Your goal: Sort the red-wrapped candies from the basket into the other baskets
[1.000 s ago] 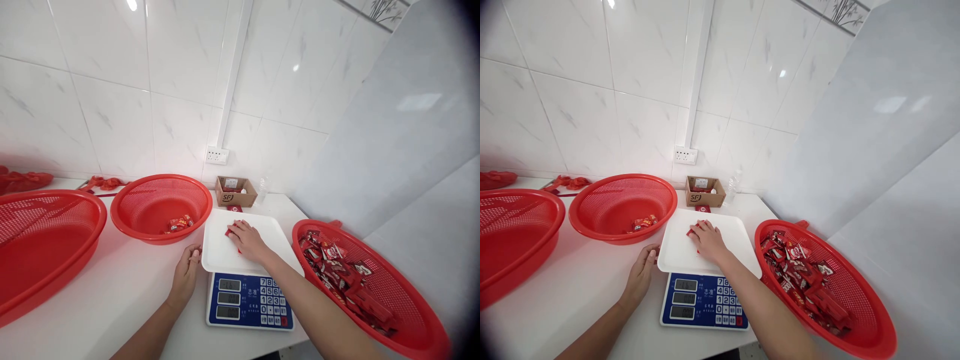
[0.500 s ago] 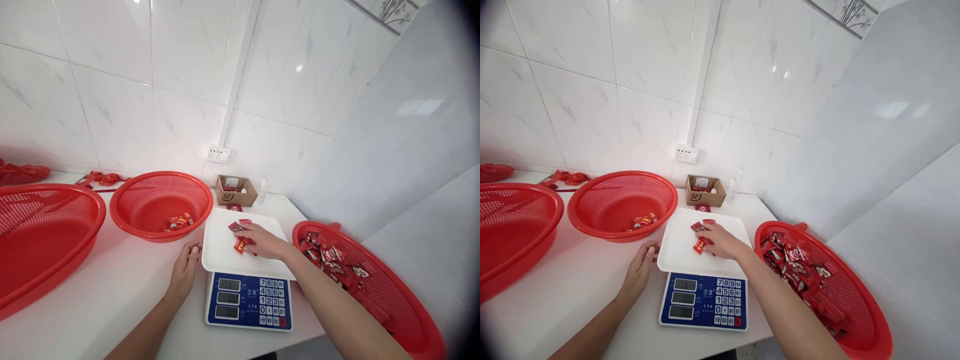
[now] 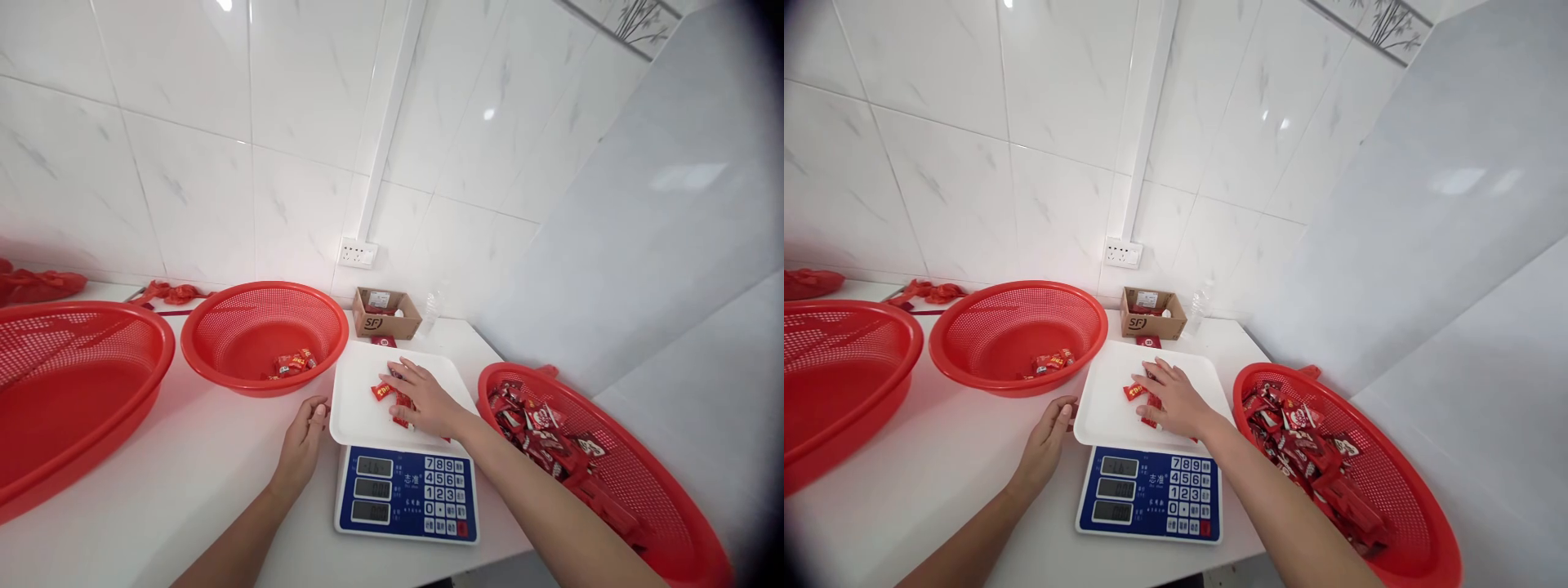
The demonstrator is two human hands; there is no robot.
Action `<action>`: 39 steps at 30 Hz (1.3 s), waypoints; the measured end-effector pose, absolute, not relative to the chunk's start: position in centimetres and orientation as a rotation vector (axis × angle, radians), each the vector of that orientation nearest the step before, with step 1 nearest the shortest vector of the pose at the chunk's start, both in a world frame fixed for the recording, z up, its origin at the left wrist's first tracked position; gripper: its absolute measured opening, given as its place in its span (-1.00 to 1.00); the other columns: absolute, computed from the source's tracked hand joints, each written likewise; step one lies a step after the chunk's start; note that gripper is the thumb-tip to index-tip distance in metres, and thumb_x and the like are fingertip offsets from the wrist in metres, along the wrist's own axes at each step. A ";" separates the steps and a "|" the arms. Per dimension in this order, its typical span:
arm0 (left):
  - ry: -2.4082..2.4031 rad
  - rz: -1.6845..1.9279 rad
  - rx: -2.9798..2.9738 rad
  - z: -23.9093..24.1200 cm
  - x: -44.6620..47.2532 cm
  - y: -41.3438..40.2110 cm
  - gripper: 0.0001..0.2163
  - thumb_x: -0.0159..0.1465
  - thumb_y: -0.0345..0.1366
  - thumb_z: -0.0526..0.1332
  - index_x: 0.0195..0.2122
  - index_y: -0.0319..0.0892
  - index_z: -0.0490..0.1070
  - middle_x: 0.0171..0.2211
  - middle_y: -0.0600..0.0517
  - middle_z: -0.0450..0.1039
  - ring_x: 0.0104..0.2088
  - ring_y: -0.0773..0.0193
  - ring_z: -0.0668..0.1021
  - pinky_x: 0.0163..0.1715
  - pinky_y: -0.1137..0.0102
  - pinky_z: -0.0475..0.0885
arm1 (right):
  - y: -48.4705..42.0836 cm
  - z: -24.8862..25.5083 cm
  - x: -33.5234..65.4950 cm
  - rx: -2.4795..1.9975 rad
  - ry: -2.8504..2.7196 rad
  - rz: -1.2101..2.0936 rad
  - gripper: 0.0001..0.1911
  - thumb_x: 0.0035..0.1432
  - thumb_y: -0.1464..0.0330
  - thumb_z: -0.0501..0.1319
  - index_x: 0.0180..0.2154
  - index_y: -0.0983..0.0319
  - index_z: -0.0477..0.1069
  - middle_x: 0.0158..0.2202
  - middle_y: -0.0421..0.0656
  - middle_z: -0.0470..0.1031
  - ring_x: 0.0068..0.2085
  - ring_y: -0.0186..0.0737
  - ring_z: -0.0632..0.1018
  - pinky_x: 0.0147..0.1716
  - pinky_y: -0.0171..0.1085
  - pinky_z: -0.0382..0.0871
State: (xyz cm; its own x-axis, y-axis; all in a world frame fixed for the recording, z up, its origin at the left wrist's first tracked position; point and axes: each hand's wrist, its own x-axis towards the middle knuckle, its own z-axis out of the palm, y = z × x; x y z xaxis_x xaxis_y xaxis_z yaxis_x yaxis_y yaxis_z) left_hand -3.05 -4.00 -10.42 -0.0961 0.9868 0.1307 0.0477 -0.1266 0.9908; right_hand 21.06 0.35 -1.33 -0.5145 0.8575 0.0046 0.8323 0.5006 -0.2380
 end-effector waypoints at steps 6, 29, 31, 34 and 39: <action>1.235 1.352 1.293 -10.3 -3.0 -4.1 -0.63 0.25 0.01 0.01 -0.15 -0.15 0.37 -0.19 -0.05 0.48 -0.22 0.15 0.52 -0.23 0.27 0.45 | 0.8 -3.2 19.9 -1.413 -2.478 0.270 -0.65 0.23 0.18 0.07 0.00 0.11 0.42 0.08 -0.15 0.42 0.20 -0.11 0.26 0.17 -0.09 0.10; 1.201 1.311 1.263 -10.0 -2.7 -4.2 -0.64 0.24 0.02 0.02 -0.17 -0.14 0.37 -0.19 -0.04 0.48 -0.21 0.15 0.51 -0.24 0.30 0.44 | 0.7 -2.9 21.8 -1.393 -2.667 0.150 -0.49 0.24 0.08 0.01 0.19 0.03 0.20 0.27 -0.16 0.17 0.29 -0.03 0.10 0.22 0.01 -0.09; 1.210 1.312 1.261 -10.1 -2.8 -4.2 -0.64 0.24 0.03 0.03 -0.18 -0.14 0.38 -0.19 -0.04 0.48 -0.20 0.15 0.51 -0.24 0.30 0.44 | 1.1 -3.6 21.1 -1.443 -2.591 0.096 -0.57 0.30 0.17 -0.05 0.16 0.03 0.24 0.20 -0.15 0.27 0.21 -0.10 0.24 0.18 -0.05 0.02; 1.224 1.323 1.251 -10.1 -2.9 -4.1 -0.62 0.22 0.05 0.03 -0.19 -0.15 0.38 -0.21 -0.05 0.49 -0.23 0.14 0.53 -0.26 0.29 0.45 | 1.8 -4.1 19.8 -1.572 -2.434 0.016 -0.61 0.31 0.21 -0.08 0.09 0.08 0.32 0.03 -0.08 0.42 0.04 -0.08 0.39 0.03 -0.04 0.17; 1.222 1.327 1.245 -9.9 -2.9 -4.0 -0.62 0.22 0.04 0.04 -0.19 -0.15 0.38 -0.22 -0.05 0.49 -0.23 0.14 0.53 -0.27 0.29 0.47 | 2.6 -3.9 18.4 -1.808 -2.150 -0.046 -0.60 0.29 0.14 -0.07 -0.18 0.21 0.44 -0.19 0.01 0.47 -0.13 -0.02 0.44 -0.21 -0.13 0.27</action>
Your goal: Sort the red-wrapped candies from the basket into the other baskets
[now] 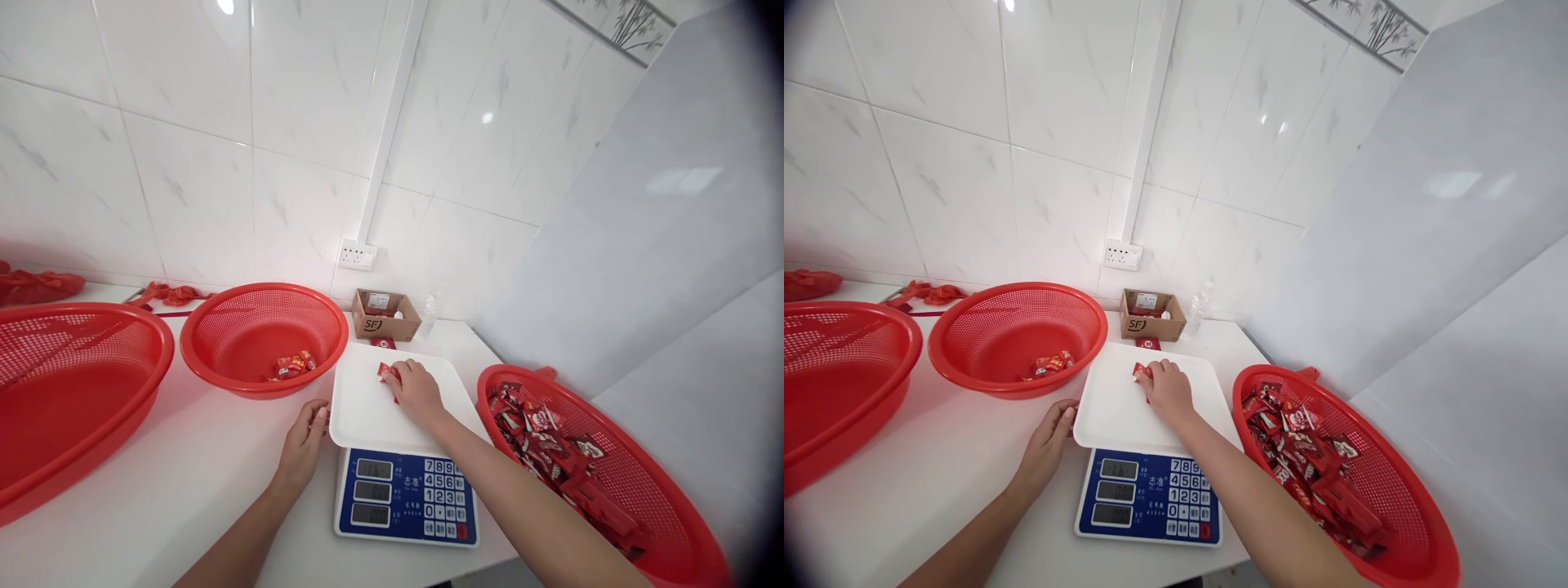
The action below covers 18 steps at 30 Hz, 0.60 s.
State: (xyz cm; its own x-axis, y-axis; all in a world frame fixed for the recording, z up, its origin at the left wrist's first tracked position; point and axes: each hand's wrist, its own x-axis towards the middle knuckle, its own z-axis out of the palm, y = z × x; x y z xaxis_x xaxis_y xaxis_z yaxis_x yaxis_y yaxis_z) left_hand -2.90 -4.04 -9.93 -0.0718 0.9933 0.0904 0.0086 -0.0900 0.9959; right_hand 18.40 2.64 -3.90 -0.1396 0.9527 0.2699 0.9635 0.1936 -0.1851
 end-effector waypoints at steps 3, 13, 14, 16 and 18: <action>1.214 1.320 1.247 -9.9 -2.9 -4.1 -0.63 0.22 0.04 0.04 -0.19 -0.15 0.37 -0.22 -0.05 0.49 -0.23 0.14 0.53 -0.26 0.29 0.46 | 3.3 -3.4 18.6 -1.900 -2.020 -0.021 -0.55 0.29 0.12 -0.11 -0.39 0.20 0.42 -0.28 -0.04 0.47 -0.23 -0.09 0.48 -0.39 -0.24 0.24; 1.197 1.314 1.249 -9.7 -2.9 -4.2 -0.64 0.22 0.03 0.04 -0.22 -0.15 0.39 -0.24 -0.04 0.49 -0.24 0.15 0.52 -0.27 0.31 0.45 | 3.3 -1.5 21.1 -1.841 -1.961 0.124 -0.49 0.27 0.07 -0.15 -0.46 0.17 0.40 -0.52 -0.18 0.49 -0.47 -0.19 0.48 -0.49 -0.28 0.27; 1.196 1.316 1.250 -9.7 -2.9 -4.2 -0.64 0.22 0.03 0.04 -0.22 -0.15 0.40 -0.24 -0.04 0.49 -0.24 0.15 0.52 -0.27 0.31 0.45 | 3.2 -1.4 21.2 -1.810 -1.993 0.136 -0.49 0.27 0.07 -0.15 -0.41 0.18 0.43 -0.46 -0.16 0.52 -0.42 -0.18 0.50 -0.43 -0.26 0.31; 1.193 1.318 1.251 -9.7 -2.9 -4.2 -0.65 0.23 0.02 0.05 -0.22 -0.14 0.40 -0.24 -0.04 0.49 -0.24 0.15 0.52 -0.27 0.31 0.45 | 2.8 -1.4 21.2 -1.721 -2.096 0.163 -0.56 0.25 0.09 -0.07 -0.23 0.18 0.47 -0.23 -0.10 0.55 -0.20 -0.14 0.53 -0.23 -0.21 0.36; 1.190 1.324 1.252 -9.7 -2.9 -4.2 -0.66 0.23 0.01 0.05 -0.23 -0.14 0.41 -0.25 -0.03 0.50 -0.25 0.15 0.52 -0.28 0.31 0.45 | 2.4 -1.7 21.1 -1.617 -2.227 0.198 -0.57 0.19 0.08 0.05 -0.02 0.15 0.41 0.06 -0.08 0.42 0.07 -0.11 0.40 0.02 -0.16 0.27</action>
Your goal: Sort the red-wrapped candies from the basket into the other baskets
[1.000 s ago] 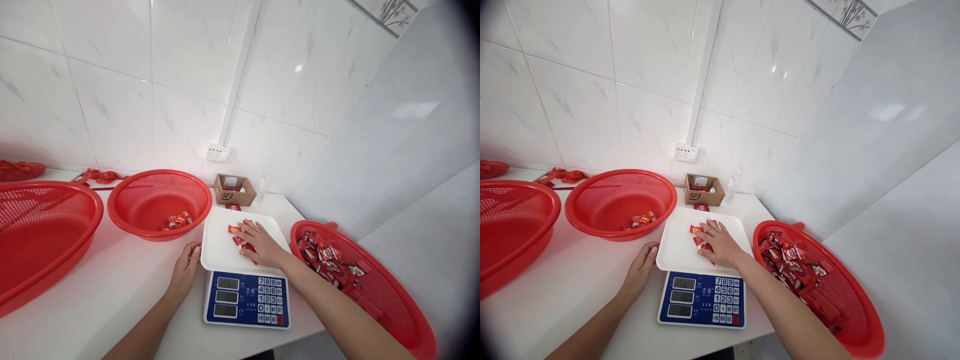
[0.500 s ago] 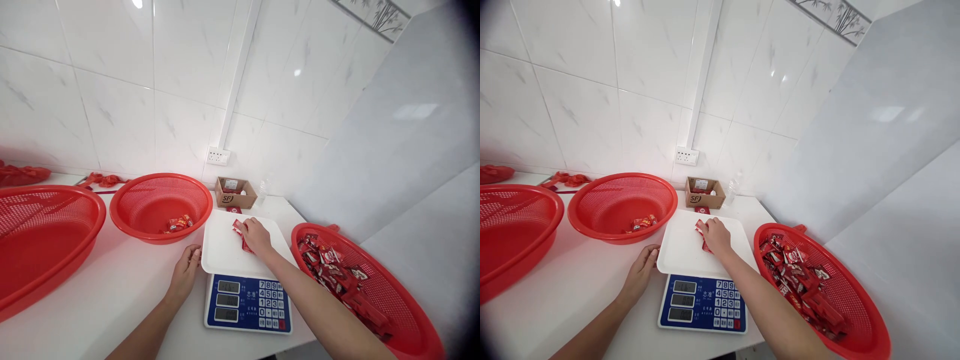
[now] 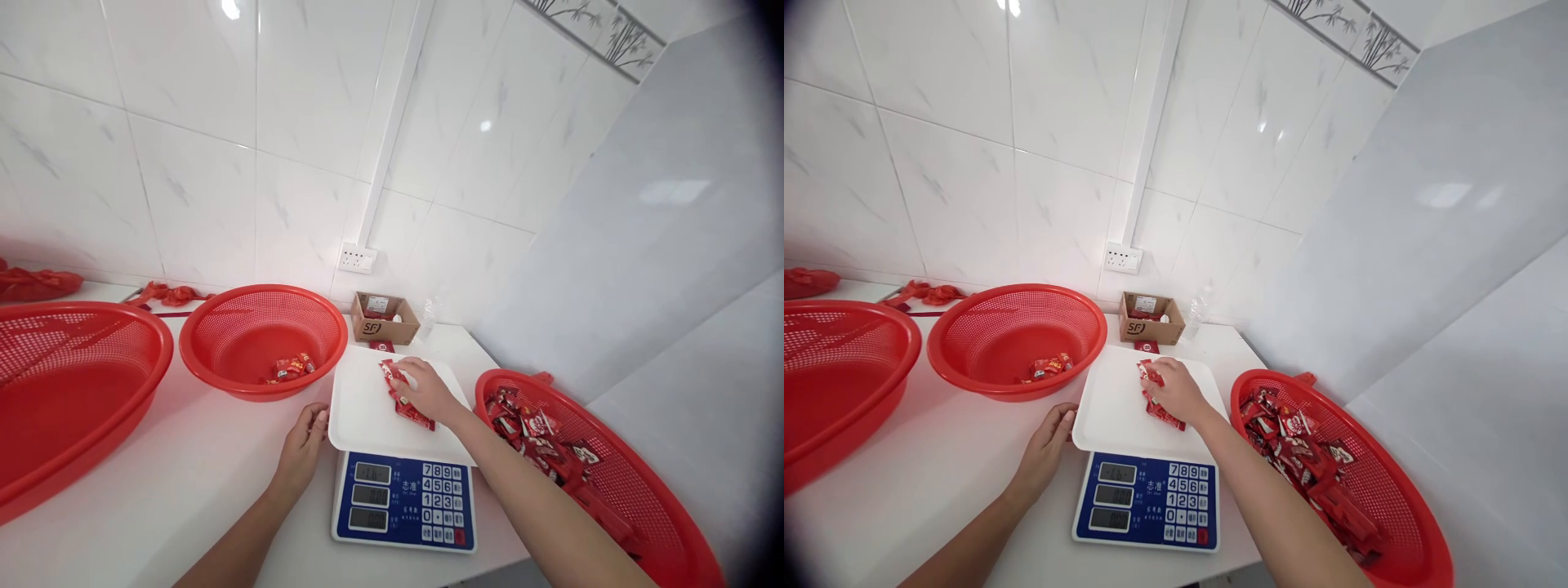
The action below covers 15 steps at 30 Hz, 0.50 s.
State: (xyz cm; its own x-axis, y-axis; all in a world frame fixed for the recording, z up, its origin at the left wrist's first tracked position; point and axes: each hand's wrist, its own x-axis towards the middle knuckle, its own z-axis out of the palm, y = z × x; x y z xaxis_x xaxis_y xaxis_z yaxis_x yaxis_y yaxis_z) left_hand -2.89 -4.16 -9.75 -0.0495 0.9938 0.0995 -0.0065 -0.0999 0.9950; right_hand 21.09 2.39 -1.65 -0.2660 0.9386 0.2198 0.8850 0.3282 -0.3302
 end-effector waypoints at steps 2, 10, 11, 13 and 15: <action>1.188 1.330 1.254 -9.8 -2.9 -4.1 -0.66 0.22 0.01 0.05 -0.24 -0.14 0.41 -0.26 -0.03 0.50 -0.26 0.15 0.52 -0.29 0.31 0.46 | 2.1 -2.1 21.0 -1.541 -2.346 0.237 -0.45 0.13 0.05 0.12 0.11 0.12 0.31 0.23 -0.09 0.22 0.24 -0.05 0.21 0.15 -0.09 0.12; 1.171 1.314 1.258 -10.1 -2.8 -4.0 -0.65 0.23 0.01 0.04 -0.23 -0.14 0.40 -0.25 -0.03 0.49 -0.25 0.16 0.52 -0.29 0.33 0.45 | 2.1 -3.9 20.3 -1.492 -2.410 0.188 -0.58 0.15 0.12 0.15 0.00 0.15 0.40 0.17 -0.06 0.28 0.15 -0.03 0.32 0.12 -0.05 0.15; 1.171 1.311 1.258 -10.1 -2.8 -4.1 -0.65 0.23 0.02 0.04 -0.23 -0.14 0.40 -0.25 -0.03 0.49 -0.26 0.16 0.52 -0.29 0.33 0.45 | 2.0 -4.0 20.1 -1.494 -2.386 0.163 -0.63 0.16 0.14 0.14 -0.05 0.16 0.42 0.11 -0.07 0.33 0.10 -0.07 0.36 0.09 -0.09 0.20; 1.170 1.310 1.257 -10.0 -2.8 -4.1 -0.64 0.22 0.04 0.04 -0.24 -0.14 0.41 -0.27 -0.02 0.49 -0.27 0.16 0.52 -0.30 0.33 0.45 | 1.9 -4.1 19.8 -1.499 -2.343 0.121 -0.70 0.18 0.17 0.13 -0.11 0.16 0.42 -0.02 -0.09 0.40 0.00 -0.12 0.41 0.00 -0.15 0.27; 1.170 1.312 1.255 -9.9 -2.8 -4.1 -0.63 0.21 0.05 0.04 -0.25 -0.14 0.41 -0.28 -0.02 0.49 -0.28 0.16 0.52 -0.30 0.33 0.45 | 1.9 -4.2 19.6 -1.514 -2.305 0.091 -0.73 0.17 0.16 0.14 -0.17 0.16 0.41 -0.11 -0.11 0.43 -0.08 -0.13 0.44 -0.09 -0.17 0.32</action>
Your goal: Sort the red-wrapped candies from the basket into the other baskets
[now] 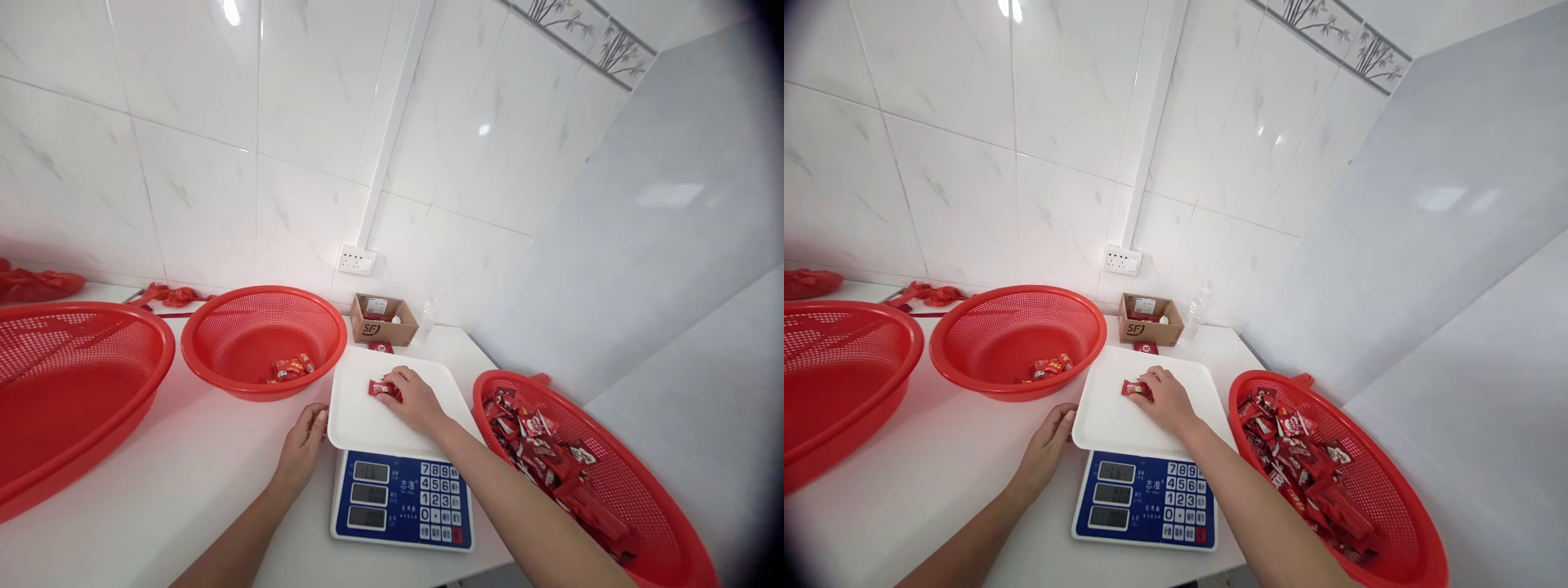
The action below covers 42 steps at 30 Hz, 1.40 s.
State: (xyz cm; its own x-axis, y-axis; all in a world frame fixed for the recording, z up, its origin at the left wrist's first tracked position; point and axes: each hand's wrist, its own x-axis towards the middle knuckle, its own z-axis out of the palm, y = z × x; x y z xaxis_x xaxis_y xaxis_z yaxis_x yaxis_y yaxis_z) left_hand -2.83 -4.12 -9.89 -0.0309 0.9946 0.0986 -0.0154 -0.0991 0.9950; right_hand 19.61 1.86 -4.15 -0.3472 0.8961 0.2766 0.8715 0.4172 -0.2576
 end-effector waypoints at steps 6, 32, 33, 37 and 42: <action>1.174 1.326 1.255 -9.9 -2.9 -4.0 -0.64 0.20 0.05 0.05 -0.27 -0.15 0.40 -0.31 -0.01 0.49 -0.28 0.16 0.52 -0.29 0.32 0.45 | 1.8 -3.8 20.0 -1.588 -2.176 0.064 -0.76 0.15 0.17 0.12 -0.24 0.17 0.38 -0.27 -0.13 0.49 -0.23 -0.12 0.49 -0.24 -0.20 0.32; 1.652 1.401 1.488 -9.3 -8.7 -7.7 -0.67 0.22 0.01 0.06 -0.22 -0.11 0.38 -0.28 -0.01 0.51 -0.23 0.15 0.54 -0.25 0.30 0.46 | 0.4 -4.6 22.6 -1.554 -1.922 0.269 -0.66 0.10 0.26 0.14 -0.08 0.18 0.47 -0.07 -0.07 0.50 -0.01 -0.03 0.44 0.02 -0.05 0.28; 1.734 1.401 1.547 -9.1 -9.5 -8.2 -0.69 0.23 0.00 0.05 -0.23 -0.11 0.39 -0.27 -0.01 0.51 -0.24 0.16 0.54 -0.33 0.34 0.46 | 0.4 -4.8 22.6 -1.550 -1.957 0.279 -0.66 0.10 0.25 0.15 -0.08 0.18 0.48 -0.06 -0.07 0.50 0.01 -0.01 0.43 0.03 -0.04 0.28; 2.032 1.468 1.765 -7.9 -12.9 -10.0 -0.70 0.25 -0.05 0.01 -0.21 -0.12 0.39 -0.26 -0.07 0.49 -0.25 0.12 0.53 -0.59 0.42 0.40 | 0.1 -5.0 22.8 -1.519 -2.085 0.322 -0.60 0.14 0.22 0.12 -0.01 0.19 0.45 0.05 -0.05 0.44 0.10 0.00 0.37 0.10 0.00 0.22; 2.475 1.386 2.075 -5.3 -17.1 -10.8 -0.66 0.29 -0.12 -0.02 -0.05 -0.20 0.33 -0.04 -0.23 0.37 0.07 -0.08 0.37 0.00 0.07 0.33 | -0.6 -4.8 22.9 -1.425 -2.254 0.334 -0.55 0.13 0.20 0.15 0.07 0.11 0.38 0.18 -0.11 0.31 0.19 -0.02 0.29 0.17 0.00 0.14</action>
State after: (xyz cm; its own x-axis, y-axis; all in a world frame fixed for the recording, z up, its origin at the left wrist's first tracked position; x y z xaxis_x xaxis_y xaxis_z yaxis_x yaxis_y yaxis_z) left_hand -17.06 -10.79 -5.28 -0.2582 0.6595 0.7060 0.9465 0.0264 0.3216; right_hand 22.87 -0.57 -4.78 -0.3648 0.8987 0.2433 0.7898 0.4371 -0.4304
